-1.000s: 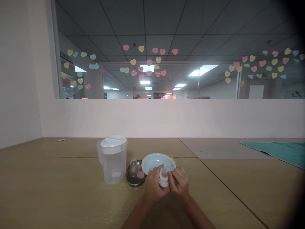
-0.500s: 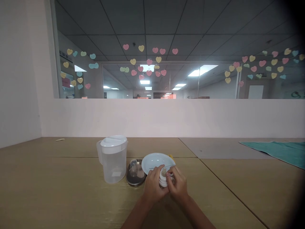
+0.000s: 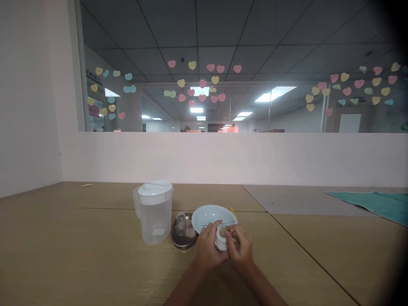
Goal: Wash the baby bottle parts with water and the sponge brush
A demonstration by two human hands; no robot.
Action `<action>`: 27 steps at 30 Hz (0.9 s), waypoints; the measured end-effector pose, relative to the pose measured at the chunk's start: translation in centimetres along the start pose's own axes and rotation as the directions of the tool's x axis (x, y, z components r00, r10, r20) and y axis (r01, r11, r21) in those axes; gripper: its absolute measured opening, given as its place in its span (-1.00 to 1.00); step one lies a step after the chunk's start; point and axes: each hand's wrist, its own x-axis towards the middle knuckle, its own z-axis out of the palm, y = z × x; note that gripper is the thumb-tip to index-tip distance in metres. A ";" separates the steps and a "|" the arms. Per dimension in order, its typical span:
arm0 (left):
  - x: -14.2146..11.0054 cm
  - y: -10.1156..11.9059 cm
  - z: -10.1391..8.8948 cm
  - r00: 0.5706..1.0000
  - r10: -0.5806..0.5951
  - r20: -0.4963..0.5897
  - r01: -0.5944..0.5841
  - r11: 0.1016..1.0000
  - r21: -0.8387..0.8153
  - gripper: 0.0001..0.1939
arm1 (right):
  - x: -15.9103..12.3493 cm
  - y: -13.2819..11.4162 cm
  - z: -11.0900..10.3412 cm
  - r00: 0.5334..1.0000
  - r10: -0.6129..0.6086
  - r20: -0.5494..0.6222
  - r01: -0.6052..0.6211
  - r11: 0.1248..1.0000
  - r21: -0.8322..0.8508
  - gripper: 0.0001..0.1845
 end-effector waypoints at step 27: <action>0.0 0.3 0.1 0.999 -0.047 0.001 0.047 0.994 -0.103 -0.37 | 0.4 1.1 -0.2 0.986 0.082 0.146 -0.094 0.992 0.081 -0.82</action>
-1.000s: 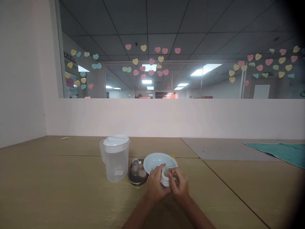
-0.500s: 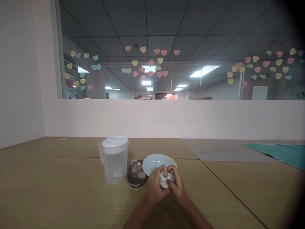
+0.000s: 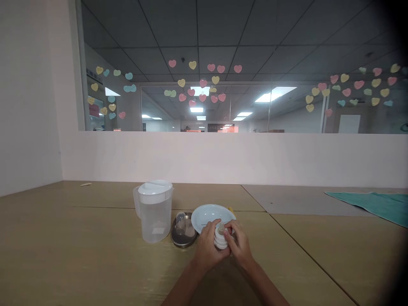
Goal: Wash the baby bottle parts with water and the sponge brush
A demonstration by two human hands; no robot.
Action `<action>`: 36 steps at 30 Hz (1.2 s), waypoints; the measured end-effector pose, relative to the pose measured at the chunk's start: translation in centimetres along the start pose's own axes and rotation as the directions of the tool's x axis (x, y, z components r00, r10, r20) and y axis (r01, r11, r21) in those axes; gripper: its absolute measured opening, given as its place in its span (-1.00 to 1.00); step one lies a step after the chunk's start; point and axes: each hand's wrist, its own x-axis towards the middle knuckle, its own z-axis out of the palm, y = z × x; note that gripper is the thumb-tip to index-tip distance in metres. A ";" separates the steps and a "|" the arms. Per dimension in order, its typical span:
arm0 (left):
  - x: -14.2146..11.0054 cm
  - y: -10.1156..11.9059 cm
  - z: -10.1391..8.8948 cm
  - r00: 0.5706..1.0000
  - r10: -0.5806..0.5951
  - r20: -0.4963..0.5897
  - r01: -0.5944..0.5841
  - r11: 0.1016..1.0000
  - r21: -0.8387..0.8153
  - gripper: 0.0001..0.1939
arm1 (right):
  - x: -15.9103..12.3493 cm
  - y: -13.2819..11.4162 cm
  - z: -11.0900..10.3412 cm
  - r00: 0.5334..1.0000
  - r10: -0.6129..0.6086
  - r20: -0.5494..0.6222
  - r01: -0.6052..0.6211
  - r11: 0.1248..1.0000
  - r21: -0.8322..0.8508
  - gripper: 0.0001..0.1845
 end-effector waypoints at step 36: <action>-0.3 -0.1 -0.1 0.998 -0.050 -0.049 0.054 0.995 0.089 -0.68 | -0.4 -2.0 -0.1 0.864 -0.503 -0.022 0.494 0.856 -0.156 -0.84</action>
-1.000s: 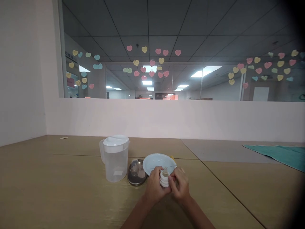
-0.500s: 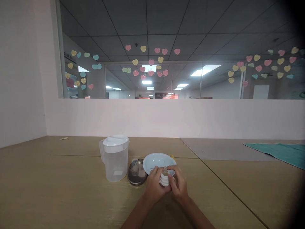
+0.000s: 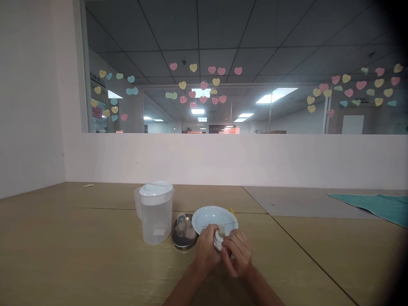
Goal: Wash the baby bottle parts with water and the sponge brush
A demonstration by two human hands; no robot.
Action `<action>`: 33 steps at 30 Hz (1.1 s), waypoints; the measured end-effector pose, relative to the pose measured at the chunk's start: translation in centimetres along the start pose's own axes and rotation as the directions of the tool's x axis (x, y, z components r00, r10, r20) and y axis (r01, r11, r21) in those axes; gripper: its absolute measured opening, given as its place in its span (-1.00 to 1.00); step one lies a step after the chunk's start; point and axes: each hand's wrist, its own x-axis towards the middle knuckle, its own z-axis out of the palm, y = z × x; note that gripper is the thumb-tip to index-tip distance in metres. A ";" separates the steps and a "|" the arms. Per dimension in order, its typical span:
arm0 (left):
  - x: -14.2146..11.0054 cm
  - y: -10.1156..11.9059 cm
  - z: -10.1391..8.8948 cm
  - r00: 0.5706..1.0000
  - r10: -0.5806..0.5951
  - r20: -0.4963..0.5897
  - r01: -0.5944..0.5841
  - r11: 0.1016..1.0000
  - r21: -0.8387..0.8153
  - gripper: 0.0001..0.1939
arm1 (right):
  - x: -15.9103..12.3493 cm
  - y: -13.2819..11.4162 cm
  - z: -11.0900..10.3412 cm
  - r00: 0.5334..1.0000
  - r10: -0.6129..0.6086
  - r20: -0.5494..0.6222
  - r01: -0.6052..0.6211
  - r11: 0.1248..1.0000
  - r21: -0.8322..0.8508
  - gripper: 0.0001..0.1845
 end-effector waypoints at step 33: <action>0.0 0.3 0.0 0.997 -0.071 0.000 0.071 0.997 -0.033 -0.62 | -0.6 0.3 1.1 0.846 0.532 0.036 -0.532 0.837 0.133 -0.75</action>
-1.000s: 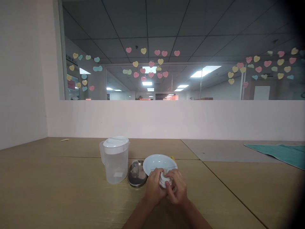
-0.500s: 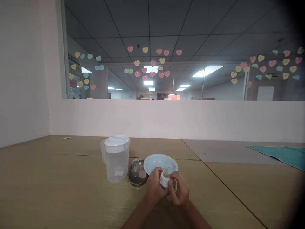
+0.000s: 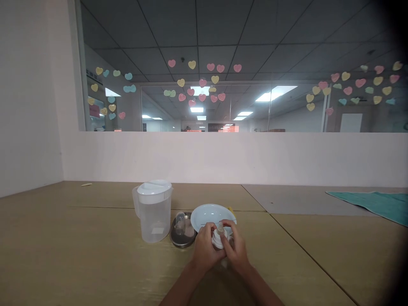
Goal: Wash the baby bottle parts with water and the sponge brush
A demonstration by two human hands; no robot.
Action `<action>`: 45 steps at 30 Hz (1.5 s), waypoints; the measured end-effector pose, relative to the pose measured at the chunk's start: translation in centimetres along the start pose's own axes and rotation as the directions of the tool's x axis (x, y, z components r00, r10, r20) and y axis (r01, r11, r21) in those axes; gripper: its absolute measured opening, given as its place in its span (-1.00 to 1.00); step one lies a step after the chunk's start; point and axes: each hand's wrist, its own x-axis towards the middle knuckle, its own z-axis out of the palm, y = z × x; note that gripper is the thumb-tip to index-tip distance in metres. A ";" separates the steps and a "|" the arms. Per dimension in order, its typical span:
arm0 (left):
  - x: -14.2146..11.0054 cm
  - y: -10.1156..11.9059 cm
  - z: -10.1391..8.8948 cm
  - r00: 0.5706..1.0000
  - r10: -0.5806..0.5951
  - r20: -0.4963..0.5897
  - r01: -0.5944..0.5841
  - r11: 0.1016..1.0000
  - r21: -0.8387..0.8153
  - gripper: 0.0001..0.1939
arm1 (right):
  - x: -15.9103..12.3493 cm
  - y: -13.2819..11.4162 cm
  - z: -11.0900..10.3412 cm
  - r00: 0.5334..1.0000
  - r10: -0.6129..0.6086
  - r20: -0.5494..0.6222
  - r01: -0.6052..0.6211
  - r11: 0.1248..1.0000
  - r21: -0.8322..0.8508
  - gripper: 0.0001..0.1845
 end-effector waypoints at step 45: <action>1.9 -7.5 -3.7 0.980 -0.017 -0.198 0.080 0.947 0.312 -0.62 | 0.5 0.5 -0.1 0.978 -0.101 0.184 0.142 0.964 -0.224 -0.84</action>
